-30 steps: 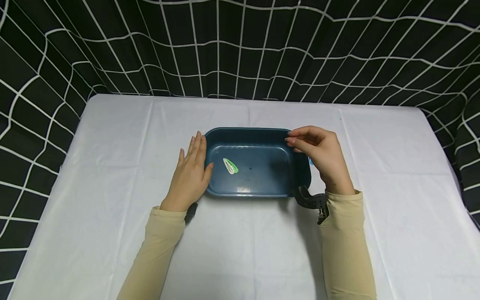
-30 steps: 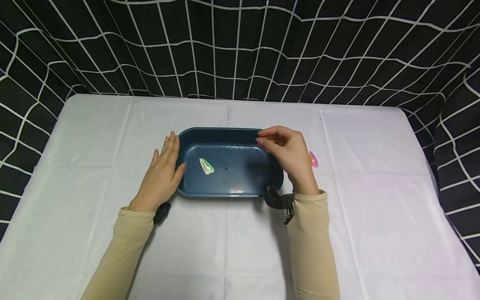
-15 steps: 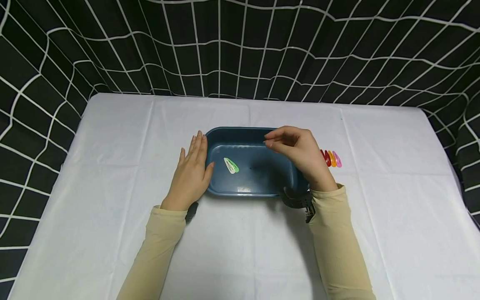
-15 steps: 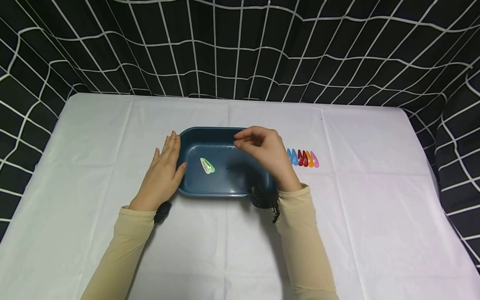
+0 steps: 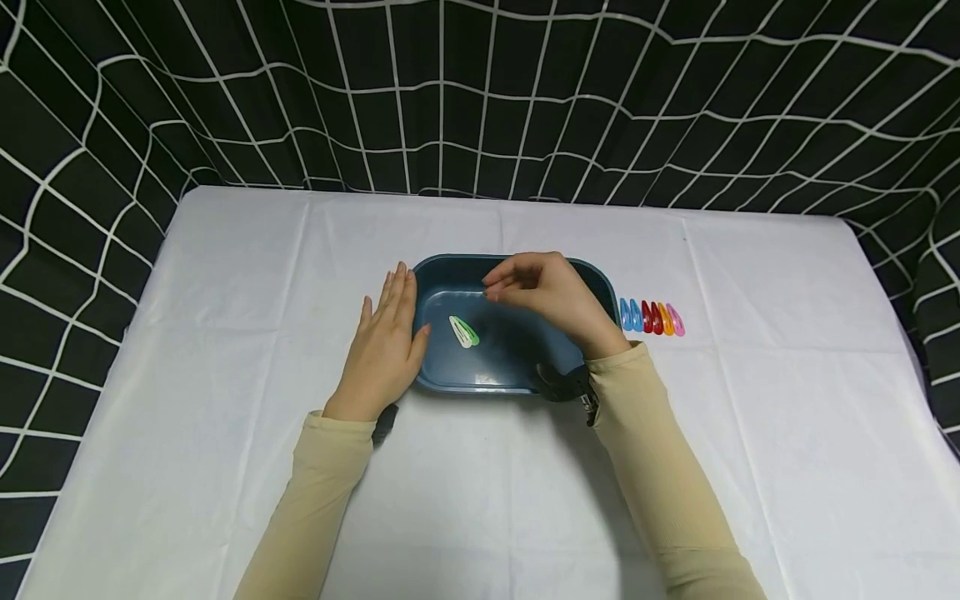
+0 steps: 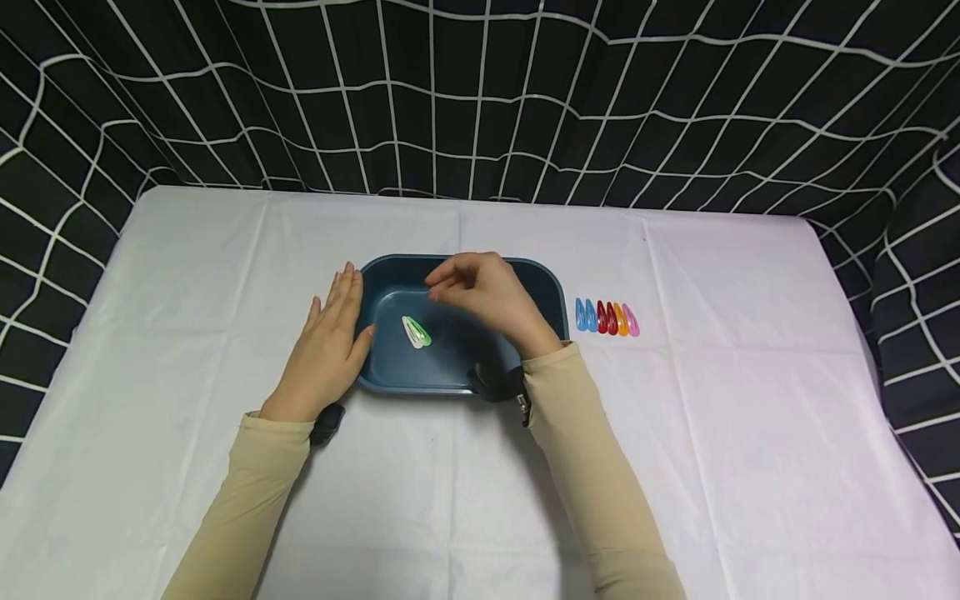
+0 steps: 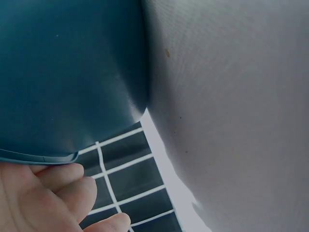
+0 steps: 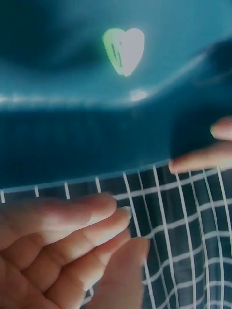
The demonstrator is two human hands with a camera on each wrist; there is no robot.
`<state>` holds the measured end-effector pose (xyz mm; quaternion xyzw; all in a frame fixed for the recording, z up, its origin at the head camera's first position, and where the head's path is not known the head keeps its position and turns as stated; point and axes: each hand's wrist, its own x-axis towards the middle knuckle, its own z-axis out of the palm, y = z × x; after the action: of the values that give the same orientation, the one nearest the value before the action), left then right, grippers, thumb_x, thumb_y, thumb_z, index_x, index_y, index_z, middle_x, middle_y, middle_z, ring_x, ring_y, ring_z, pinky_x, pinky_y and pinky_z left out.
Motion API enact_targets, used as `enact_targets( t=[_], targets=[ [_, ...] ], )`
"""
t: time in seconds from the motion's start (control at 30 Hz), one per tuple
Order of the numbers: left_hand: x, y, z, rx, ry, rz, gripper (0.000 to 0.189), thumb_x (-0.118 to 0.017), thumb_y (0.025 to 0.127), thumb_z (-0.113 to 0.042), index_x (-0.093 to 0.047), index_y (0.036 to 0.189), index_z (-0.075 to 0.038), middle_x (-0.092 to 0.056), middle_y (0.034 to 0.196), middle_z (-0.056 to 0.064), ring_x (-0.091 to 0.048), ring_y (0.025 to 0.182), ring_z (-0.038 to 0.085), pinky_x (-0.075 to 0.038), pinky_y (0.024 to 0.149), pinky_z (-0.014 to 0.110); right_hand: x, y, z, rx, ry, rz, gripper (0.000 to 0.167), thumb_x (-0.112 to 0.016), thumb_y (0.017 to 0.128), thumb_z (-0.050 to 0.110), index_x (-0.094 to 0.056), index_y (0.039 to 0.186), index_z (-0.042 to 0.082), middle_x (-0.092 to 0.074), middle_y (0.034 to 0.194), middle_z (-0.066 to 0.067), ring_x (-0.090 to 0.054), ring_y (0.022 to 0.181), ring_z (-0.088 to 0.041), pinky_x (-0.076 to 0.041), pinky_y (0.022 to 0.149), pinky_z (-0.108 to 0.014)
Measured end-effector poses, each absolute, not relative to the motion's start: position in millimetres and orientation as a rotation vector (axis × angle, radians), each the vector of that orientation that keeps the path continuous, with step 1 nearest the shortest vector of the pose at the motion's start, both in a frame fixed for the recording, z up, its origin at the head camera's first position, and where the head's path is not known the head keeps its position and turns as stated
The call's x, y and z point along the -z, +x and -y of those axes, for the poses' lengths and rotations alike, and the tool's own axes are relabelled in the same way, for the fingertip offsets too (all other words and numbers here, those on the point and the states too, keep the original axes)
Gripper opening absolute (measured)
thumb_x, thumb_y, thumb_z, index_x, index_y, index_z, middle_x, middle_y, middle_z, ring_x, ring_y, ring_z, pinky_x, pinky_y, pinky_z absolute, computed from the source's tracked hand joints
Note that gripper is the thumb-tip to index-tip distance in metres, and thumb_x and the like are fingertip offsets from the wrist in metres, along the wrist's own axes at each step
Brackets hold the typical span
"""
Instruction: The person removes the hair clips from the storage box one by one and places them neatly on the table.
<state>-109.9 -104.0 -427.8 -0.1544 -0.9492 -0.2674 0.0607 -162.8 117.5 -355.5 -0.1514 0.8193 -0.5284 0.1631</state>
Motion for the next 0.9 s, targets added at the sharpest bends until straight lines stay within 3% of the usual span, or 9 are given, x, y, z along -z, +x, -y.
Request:
enact_targets(
  t=[0.57,0.9],
  targets=[
    [427,-110,103,0.804,-0.462,2.886,0.064,-0.05,0.096,-0.021,-0.022,0.145,0.009,-0.013,0.154,0.019,-0.014,0.142,0.032,-0.016,0.107,0.06,387,-191,-103,1.204,-0.516,-2.265,0.015,-0.065,0.083,-0.004,-0.067,0.098,-0.008,-0.07,0.085,-0.01,-0.067,0.079,-0.016,-0.051,0.078,-0.031],
    [427,-110,103,0.81,-0.469,2.881,0.065,-0.052,0.096,-0.02,-0.022,0.145,0.009,-0.013,0.154,0.02,-0.014,0.142,0.032,-0.016,0.107,0.06,399,-196,-97,1.239,-0.464,-2.148,0.017,-0.065,0.081,-0.007,-0.065,0.098,-0.01,-0.07,0.084,-0.011,-0.067,0.079,-0.017,-0.052,0.072,-0.029]
  ],
)
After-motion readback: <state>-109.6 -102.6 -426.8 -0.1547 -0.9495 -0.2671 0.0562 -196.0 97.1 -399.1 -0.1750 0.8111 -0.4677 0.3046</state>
